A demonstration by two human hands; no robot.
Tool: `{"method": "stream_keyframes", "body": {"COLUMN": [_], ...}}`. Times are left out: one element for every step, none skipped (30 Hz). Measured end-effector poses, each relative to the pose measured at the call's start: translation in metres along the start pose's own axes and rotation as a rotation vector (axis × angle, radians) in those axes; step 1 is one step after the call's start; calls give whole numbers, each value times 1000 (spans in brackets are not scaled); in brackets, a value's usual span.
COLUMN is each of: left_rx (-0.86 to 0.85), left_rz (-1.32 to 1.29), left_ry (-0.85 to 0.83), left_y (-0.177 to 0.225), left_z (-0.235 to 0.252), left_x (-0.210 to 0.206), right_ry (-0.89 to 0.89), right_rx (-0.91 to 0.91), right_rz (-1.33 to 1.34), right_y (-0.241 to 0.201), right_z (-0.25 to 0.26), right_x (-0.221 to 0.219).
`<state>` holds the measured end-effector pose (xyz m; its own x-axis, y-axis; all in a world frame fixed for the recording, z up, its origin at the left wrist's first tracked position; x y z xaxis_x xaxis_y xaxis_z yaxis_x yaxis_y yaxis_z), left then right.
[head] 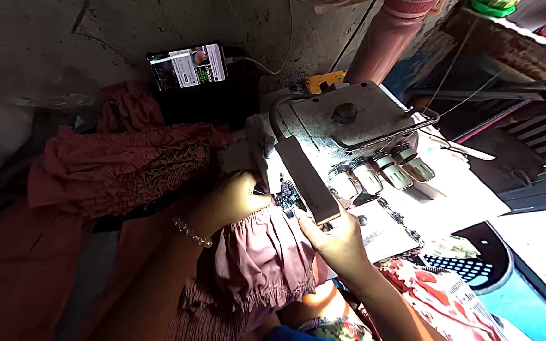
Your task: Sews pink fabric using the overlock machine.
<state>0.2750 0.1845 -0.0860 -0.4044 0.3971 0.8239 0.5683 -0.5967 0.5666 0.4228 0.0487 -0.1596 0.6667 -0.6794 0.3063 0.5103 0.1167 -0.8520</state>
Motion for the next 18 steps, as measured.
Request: {"method": "stream_keyframes", "body": {"left_rx": [-38, -87, -126, -149, -146, -117, -87, -66, -56, -58, -69, -84, -107, -125, -138, -147, -150, -150], "left_rz": [43, 132, 233, 342, 430, 484, 506, 518, 525, 522, 515, 496, 473, 439, 397, 357, 321, 295], "left_ry": [47, 127, 223, 307, 353, 378, 399, 434, 480, 520, 554, 572, 587, 599, 607, 611, 607, 603], "left_y": [-3, -3, -3, -6, -10, -14, -14, -13, -10, -5, 1, 9, 16, 23, 28, 30, 30, 29], "left_z": [0, 0, -2, -2, -3, -6, -10, -16, -25, -35, -47, -58, -67, -74, -78, -79, -79, -78], "left_x": [-1, -2, -1, 2, 7, 11, 14, 15, 15, 14, 10, 4, -3, -12, -22, -30, -37, -41], "right_ry": [8, 18, 26, 30, 30, 28, 21, 8, -8, -25, -41, -58, -72, -87, -105, -119, -120, -119], "right_rx": [34, 77, 119, 157, 189, 220, 249, 277, 309, 347, 386, 423, 463, 512, 562, 601, 629, 645], "right_rz": [-60, -110, -146, -165, -174, -172, -164, -161, -161, -162, -162, -159, -153, -148, -151, -161, -167, -177], "right_y": [-1, -3, -6, -9, -12, -14, -17, -19, -22, -24, -25, -25, -26, -25, -26, -26, -26, -25], "right_z": [1, 2, 2, 2, 2, 2, 2, 2, 2, 3, 3, 2, 2, 2, 1, 1, 2, 4], "right_x": [3, 7, 11, 15, 18, 20, 22, 23, 23, 21, 19, 15, 10, 6, 2, 0, 0, 1]}}
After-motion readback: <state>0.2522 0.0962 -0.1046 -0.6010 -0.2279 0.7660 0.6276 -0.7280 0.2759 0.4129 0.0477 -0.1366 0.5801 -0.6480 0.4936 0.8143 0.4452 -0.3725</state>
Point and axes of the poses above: each hand's wrist, its own z-axis towards the middle knuckle, its own x-axis out of the back of the hand, y = z × x, the point moved 3 cm from there along z, towards the middle knuckle, and after that the axes turned 8 degrees about y, right-handed, at the moved point
